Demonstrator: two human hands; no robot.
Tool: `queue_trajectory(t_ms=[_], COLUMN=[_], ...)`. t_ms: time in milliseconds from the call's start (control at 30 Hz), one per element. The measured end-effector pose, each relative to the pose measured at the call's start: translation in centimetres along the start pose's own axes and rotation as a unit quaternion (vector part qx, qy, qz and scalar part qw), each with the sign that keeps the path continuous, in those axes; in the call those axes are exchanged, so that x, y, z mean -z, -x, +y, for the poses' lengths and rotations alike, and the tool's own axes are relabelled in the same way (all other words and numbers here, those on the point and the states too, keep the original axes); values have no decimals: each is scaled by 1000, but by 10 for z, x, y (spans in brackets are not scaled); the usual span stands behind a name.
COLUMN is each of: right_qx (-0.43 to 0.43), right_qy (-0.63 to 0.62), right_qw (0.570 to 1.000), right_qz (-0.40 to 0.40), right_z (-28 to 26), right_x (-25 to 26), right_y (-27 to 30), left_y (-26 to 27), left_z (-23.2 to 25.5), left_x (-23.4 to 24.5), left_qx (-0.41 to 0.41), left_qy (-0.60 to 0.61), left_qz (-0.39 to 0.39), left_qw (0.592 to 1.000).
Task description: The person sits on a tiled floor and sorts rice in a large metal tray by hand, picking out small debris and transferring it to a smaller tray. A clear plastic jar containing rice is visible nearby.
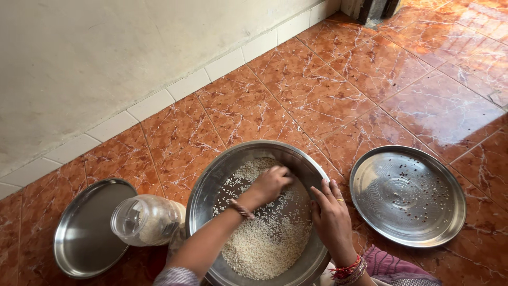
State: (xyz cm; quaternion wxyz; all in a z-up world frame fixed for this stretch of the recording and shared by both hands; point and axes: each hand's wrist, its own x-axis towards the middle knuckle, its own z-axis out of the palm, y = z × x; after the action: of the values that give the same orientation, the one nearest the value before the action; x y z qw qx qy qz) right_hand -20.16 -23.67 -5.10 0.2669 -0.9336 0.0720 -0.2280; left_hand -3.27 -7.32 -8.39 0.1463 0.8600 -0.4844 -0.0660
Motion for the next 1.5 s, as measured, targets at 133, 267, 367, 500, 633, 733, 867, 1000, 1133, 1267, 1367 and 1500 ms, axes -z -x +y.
queue_trajectory(t_ms=[133,267,367,500,633,733,867,1000,1133,1267,1367,1500], right_qx=[0,-6,-10,-3,6,5,12,14,12,9,6,6], right_qy=[3,10,20,25,32,30,26,29,22,22,26,31], right_qw=[1000,1000,1000,1000,999,1000,999,999,1000,1000,1000,1000], right_qz=[10,1,-4,-5,0,5,16,19,16,12,7,3], right_z=[-1,-1,0,3,3,3,0,0,0,0,0,0], right_x=[1,0,-3,-3,-4,-4,-3,-3,-3,-2,-2,-1], right_y=[1,0,1,2,1,3,1,2,3,2,1,1], left_y=[12,3,10,58,116,131,131,130,128,127,126,119], left_z=[-23,-21,4,54,80,60,29,20,-5,-50,-59,-19], left_x=[6,4,3,8,11,19,47,66,54,25,10,15], left_qx=[67,116,90,91,23,130,284,292,308,204,187,354], left_qy=[99,76,0,3,119,237,216,186,160,35,-110,-13], left_qz=[28,-6,-6,-176,-179,-172,-72,-25,14,152,162,-17], left_qw=[992,990,996,980,976,947,931,938,938,967,963,935])
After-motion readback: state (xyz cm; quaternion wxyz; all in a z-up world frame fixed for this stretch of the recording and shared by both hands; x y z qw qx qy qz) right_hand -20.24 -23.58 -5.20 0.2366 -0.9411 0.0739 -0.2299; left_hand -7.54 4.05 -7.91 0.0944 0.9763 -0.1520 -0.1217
